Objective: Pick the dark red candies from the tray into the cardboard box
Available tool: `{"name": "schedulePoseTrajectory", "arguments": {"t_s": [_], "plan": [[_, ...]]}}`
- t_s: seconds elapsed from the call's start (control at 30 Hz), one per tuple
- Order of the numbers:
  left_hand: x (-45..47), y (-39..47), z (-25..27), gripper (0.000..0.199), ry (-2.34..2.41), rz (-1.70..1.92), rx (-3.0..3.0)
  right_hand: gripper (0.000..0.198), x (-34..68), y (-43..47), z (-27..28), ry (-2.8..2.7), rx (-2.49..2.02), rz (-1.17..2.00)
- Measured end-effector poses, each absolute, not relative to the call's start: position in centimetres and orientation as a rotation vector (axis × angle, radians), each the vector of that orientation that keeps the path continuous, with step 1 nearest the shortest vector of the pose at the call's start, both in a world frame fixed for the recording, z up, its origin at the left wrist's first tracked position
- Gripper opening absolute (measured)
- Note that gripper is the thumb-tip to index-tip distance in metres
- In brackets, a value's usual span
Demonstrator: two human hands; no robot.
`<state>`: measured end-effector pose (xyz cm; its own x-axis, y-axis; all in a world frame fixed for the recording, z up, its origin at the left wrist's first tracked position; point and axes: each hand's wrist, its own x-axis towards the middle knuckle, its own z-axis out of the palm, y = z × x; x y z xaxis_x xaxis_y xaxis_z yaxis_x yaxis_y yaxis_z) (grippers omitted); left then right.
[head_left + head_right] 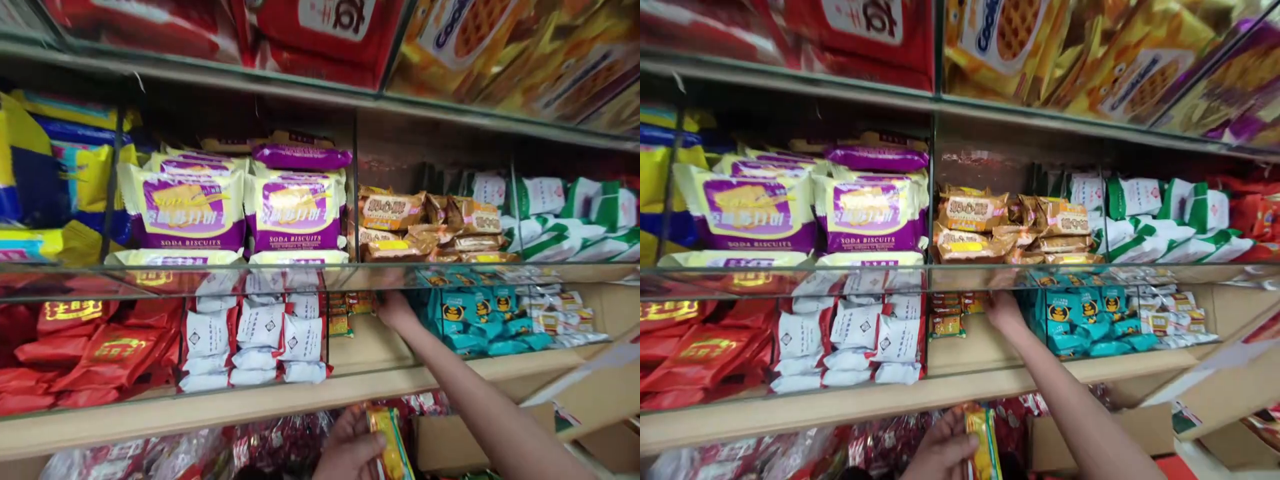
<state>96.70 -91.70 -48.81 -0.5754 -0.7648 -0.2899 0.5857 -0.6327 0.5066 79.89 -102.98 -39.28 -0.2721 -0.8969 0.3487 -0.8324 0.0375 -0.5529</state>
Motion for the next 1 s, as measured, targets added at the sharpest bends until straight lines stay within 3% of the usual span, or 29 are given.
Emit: {"name": "schedulePoseTrajectory", "arguments": {"t_s": [0.13, 0.27, 0.53, 0.7, 0.83, 1.0], "plan": [[97.5, -91.0, -47.8, 0.033, -0.427, -2.178, 0.592, 0.018, 81.5, -93.4, -39.7, 1.926, -1.859, -1.319], [98.2, -90.6, -47.1, 0.033, -0.507, -2.165, 0.551, 0.032, 84.0, -86.0, -44.3, 1.667, -1.305, -1.332], [97.5, -89.8, -48.0, 0.028, -0.869, -2.096, 0.656, 0.029, 84.9, -85.2, -47.3, 1.459, -0.943, -1.484], [97.7, -90.2, -48.5, 0.021, -1.148, -1.984, 0.599, 0.045, 82.6, -84.2, -45.5, 1.574, -1.213, -1.365], [97.8, -90.4, -48.3, 0.035, -1.112, -1.925, 0.468, 0.029, 80.8, -84.0, -42.4, 1.691, -1.510, -0.955], [97.0, -90.0, -50.1, 0.023, -1.270, -1.785, 0.734, 0.031, 79.1, -88.9, -38.3, 2.019, -1.650, -1.170]]}}
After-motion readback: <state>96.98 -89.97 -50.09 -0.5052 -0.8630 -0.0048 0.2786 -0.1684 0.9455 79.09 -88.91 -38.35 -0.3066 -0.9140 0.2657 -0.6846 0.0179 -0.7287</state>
